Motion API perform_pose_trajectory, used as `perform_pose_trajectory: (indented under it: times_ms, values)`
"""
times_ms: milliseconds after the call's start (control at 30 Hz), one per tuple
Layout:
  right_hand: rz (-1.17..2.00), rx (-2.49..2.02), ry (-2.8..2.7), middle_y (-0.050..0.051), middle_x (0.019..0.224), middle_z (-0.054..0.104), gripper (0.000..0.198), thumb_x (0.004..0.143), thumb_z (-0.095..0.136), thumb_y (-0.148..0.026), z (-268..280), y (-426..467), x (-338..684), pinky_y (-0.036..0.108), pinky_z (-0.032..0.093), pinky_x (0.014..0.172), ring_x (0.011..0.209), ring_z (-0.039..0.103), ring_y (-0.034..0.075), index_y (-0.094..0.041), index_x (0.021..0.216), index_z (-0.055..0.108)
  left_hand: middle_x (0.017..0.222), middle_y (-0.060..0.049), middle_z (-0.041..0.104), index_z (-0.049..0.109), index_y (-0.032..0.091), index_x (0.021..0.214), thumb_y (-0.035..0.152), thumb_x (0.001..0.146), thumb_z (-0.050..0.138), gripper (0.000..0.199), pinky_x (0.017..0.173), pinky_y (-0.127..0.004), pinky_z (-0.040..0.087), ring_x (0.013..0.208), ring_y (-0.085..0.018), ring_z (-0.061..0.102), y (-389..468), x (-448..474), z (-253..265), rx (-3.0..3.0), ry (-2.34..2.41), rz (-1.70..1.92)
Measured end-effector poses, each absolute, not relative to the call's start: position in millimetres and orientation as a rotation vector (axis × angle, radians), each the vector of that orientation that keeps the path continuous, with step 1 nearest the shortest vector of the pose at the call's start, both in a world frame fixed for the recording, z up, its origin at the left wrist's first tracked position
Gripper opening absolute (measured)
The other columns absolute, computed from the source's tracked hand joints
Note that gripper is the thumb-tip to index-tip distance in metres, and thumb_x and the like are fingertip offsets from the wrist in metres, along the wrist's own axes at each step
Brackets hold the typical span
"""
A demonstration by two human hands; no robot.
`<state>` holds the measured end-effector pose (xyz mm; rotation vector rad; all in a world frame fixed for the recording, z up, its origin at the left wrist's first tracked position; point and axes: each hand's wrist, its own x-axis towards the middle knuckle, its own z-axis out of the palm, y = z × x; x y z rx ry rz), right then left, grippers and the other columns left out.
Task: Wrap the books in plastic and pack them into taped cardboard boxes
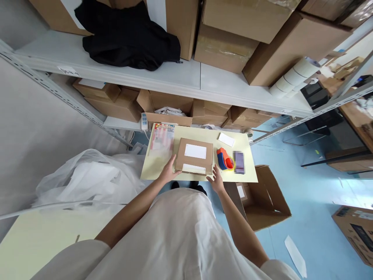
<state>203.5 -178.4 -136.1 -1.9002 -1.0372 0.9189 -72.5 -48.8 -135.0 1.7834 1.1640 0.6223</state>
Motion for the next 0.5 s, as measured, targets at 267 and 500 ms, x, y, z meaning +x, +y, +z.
perform_pose_trajectory:
  times_ms: [267, 500]
  values:
    - [0.601, -1.969, -1.19, 0.012, 0.102, 0.068, 0.041, 0.086, 0.044, -0.05, -65, -121, 214, 0.039, 0.05, 0.082, 0.093, 0.063, 0.025, -0.019, 0.103, 0.063, 0.129, -0.015, 0.056, 0.036, 0.019, 0.141, 0.045, 0.073, 0.07, 0.08, 0.099, -0.044, 0.048, 0.12, -0.028, 0.056, -23, -35, -75, 1.682, 1.211, 0.959]
    - [0.628, -2.281, -1.142, 0.01, 0.095, 0.067, 0.043, 0.087, 0.038, -0.053, -23, -85, 226, 0.039, 0.048, 0.082, 0.093, 0.062, 0.026, -0.02, 0.103, 0.059, 0.151, -0.018, 0.03, 0.023, 0.018, 0.148, 0.026, 0.053, 0.084, 0.113, 0.115, -0.048, 0.029, 0.14, -0.036, 0.029, 2, -5, -42, 1.716, 1.292, 0.738]
